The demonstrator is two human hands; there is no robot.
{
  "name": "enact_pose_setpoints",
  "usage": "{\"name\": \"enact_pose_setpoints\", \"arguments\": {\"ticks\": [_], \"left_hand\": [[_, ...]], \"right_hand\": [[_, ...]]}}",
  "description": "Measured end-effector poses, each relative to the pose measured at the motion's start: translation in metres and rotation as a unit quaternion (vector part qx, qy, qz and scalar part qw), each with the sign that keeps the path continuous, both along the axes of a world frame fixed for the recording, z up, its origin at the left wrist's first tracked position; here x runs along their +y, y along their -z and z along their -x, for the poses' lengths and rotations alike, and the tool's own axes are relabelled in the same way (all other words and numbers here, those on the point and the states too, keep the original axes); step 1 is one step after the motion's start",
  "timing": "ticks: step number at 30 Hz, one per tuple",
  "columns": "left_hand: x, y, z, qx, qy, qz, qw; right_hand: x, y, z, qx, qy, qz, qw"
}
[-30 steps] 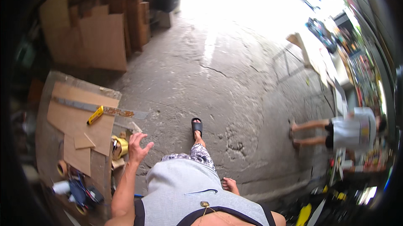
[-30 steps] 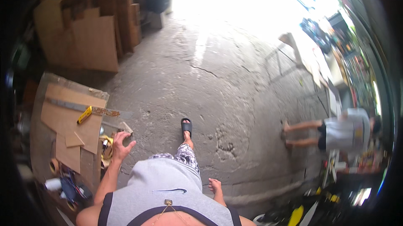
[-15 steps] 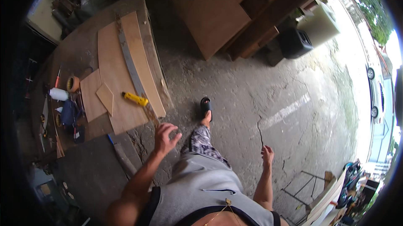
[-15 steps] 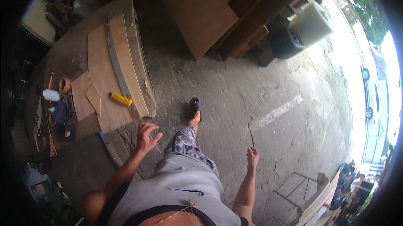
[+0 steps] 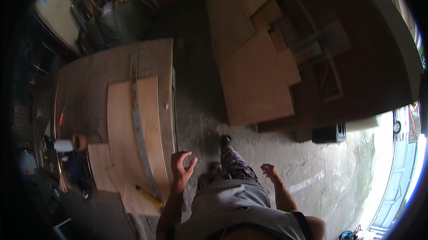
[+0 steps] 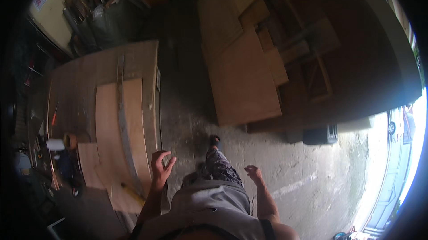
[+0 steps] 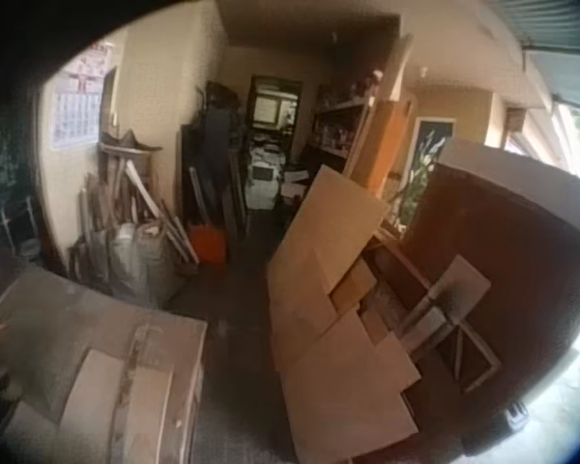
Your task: The person measures and cuts a piece of plywood using a utility knife and ruler, then retrieves a hammer and nails. They nail a triangular wooden piece to a larger board on the workbench, repeatedly hammering nails into the wood.
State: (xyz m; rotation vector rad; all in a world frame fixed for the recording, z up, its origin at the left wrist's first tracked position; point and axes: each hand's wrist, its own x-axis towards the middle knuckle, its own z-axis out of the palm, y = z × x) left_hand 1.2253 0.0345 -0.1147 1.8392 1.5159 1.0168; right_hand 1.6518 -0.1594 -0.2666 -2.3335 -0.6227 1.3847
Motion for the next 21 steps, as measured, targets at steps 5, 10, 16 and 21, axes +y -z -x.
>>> {"name": "enact_pose_setpoints", "arguments": {"ticks": [5, 10, 16, 21], "left_hand": [[0.163, 0.021, -0.038, -0.027, -0.024, 0.024, 0.999], [0.361, 0.027, -0.057, -0.009, 0.024, 0.055, 0.998], [0.575, 0.017, -0.034, -0.015, -0.092, 0.121, 0.988], [0.787, 0.077, -0.037, -0.012, -0.056, 0.09, 0.994]], "right_hand": [[0.186, 0.059, -0.053, 0.014, -0.026, 0.043, 0.999], [0.458, 0.093, -0.073, -0.045, -0.127, -0.017, 0.991], [0.833, -0.007, -0.02, 0.094, -0.145, -0.2, 0.965], [1.033, 0.055, -0.053, 0.035, -0.136, -0.185, 0.973]]}}
